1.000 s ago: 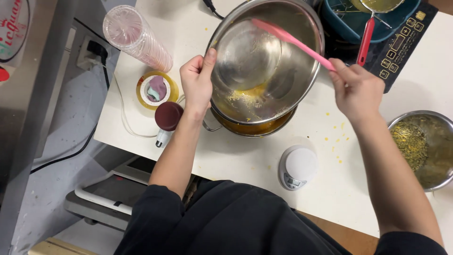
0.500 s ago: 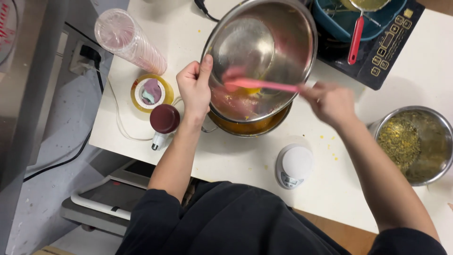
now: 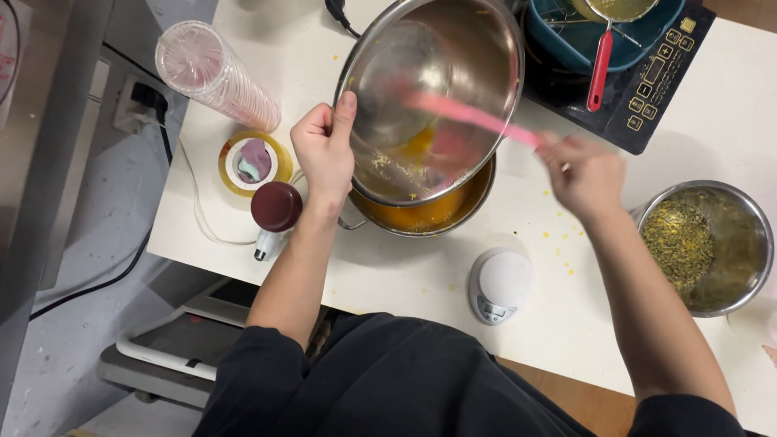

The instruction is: Pouring and scraping food ingredients from pots into bowls in a kitchen production area.

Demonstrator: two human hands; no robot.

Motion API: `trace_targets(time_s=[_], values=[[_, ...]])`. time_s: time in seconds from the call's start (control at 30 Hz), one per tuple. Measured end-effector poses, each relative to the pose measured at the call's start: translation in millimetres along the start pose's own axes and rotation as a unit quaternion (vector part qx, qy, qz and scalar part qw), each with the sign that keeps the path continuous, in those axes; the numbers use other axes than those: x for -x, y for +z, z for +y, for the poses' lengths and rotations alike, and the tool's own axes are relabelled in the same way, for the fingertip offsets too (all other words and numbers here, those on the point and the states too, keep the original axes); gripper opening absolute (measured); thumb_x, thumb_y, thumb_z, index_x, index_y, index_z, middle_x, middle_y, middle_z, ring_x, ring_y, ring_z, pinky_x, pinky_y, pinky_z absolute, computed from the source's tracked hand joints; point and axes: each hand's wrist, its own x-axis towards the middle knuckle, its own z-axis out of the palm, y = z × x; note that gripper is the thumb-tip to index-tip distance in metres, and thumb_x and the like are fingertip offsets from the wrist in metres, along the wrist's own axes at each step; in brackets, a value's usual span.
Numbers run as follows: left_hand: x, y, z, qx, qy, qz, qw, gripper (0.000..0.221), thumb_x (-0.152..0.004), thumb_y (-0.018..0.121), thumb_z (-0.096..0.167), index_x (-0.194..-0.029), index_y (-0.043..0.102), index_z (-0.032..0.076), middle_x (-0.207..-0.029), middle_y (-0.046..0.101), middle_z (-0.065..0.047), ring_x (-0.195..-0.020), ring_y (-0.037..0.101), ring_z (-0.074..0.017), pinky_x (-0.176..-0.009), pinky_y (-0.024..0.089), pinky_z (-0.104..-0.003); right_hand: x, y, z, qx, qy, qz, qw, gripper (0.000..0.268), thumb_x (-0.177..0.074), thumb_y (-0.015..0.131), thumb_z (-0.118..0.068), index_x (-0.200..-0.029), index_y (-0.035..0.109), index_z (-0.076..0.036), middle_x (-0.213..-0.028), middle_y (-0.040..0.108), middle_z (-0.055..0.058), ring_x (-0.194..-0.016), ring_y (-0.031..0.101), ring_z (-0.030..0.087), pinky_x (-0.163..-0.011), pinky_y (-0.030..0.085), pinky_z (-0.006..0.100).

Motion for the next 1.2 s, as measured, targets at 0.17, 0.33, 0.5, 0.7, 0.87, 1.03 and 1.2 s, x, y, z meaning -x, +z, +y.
trace_targets(time_s=[0.17,0.33,0.5,0.7,0.87,1.03,1.2], values=[[4.2,6.7,11.2,-0.027,0.01,-0.026,0.999,0.061,-0.102,0.073,0.034,-0.065,0.032,0.01,-0.064,0.028,0.009,-0.064,0.022,-0.0059,-0.054,0.017,-0.029,-8.1,-3.9,6.3,0.08,0.041,0.073,0.993,0.017,-0.111,0.07,-0.027,-0.126,0.078,-0.022,-0.079,0.062,0.003,-0.073,0.062,0.025,-0.064,0.048,0.039],[1.5,2.6,10.9,-0.08,0.035,-0.019,0.996,0.062,-0.101,0.074,0.034,-0.065,0.03,0.011,-0.063,0.027,0.009,-0.064,0.023,-0.0056,-0.054,0.017,-0.029,-0.7,1.6,-8.1,0.104,-0.014,0.016,0.994,0.019,-0.102,0.072,-0.029,-0.118,0.081,-0.03,-0.076,0.063,0.004,-0.063,0.061,0.027,-0.054,0.047,0.041],[0.9,-0.6,12.4,-0.038,0.014,-0.014,0.999,0.062,-0.101,0.074,0.034,-0.065,0.031,0.01,-0.063,0.027,0.009,-0.064,0.022,-0.0055,-0.054,0.016,-0.029,-5.7,-1.5,-3.0,0.045,0.065,0.072,0.994,0.016,-0.115,0.069,-0.027,-0.129,0.077,-0.025,-0.08,0.064,0.002,-0.069,0.061,0.023,-0.061,0.048,0.039],[0.0,-2.3,8.2,-0.066,0.033,-0.008,0.997,0.061,-0.102,0.074,0.033,-0.064,0.033,0.009,-0.063,0.029,0.009,-0.064,0.023,-0.0053,-0.054,0.018,-0.029,4.2,4.3,-21.4,0.062,-0.036,0.002,0.997,0.017,-0.1,0.072,-0.031,-0.114,0.08,-0.026,-0.076,0.063,0.003,-0.066,0.063,0.025,-0.056,0.048,0.04],[4.0,-2.5,8.0,-0.053,0.027,-0.016,0.998,0.062,-0.101,0.075,0.033,-0.064,0.032,0.009,-0.062,0.029,0.008,-0.063,0.023,-0.0056,-0.054,0.017,-0.029,6.2,3.8,-9.6,0.041,0.057,0.021,0.997,0.021,-0.109,0.07,-0.031,-0.126,0.078,-0.022,-0.084,0.066,0.004,-0.066,0.063,0.025,-0.058,0.048,0.04],[2.7,-1.6,12.9,-0.081,0.054,-0.028,0.995,0.062,-0.101,0.076,0.034,-0.065,0.033,0.008,-0.062,0.03,0.008,-0.063,0.025,-0.0057,-0.053,0.018,-0.029,16.0,17.1,-10.1,0.07,-0.017,0.006,0.997,0.017,-0.104,0.07,-0.032,-0.117,0.079,-0.025,-0.078,0.065,0.004,-0.069,0.065,0.027,-0.058,0.049,0.04],[13.7,8.7,17.8,-0.086,0.057,-0.03,0.994,0.059,-0.1,0.076,0.034,-0.065,0.036,0.007,-0.061,0.031,0.007,-0.062,0.026,-0.0056,-0.053,0.02,-0.029,21.4,27.4,-18.4,0.106,0.1,0.031,0.989,0.02,-0.109,0.069,-0.032,-0.123,0.078,-0.021,-0.075,0.064,0.006,-0.056,0.061,0.028,-0.051,0.047,0.042]])
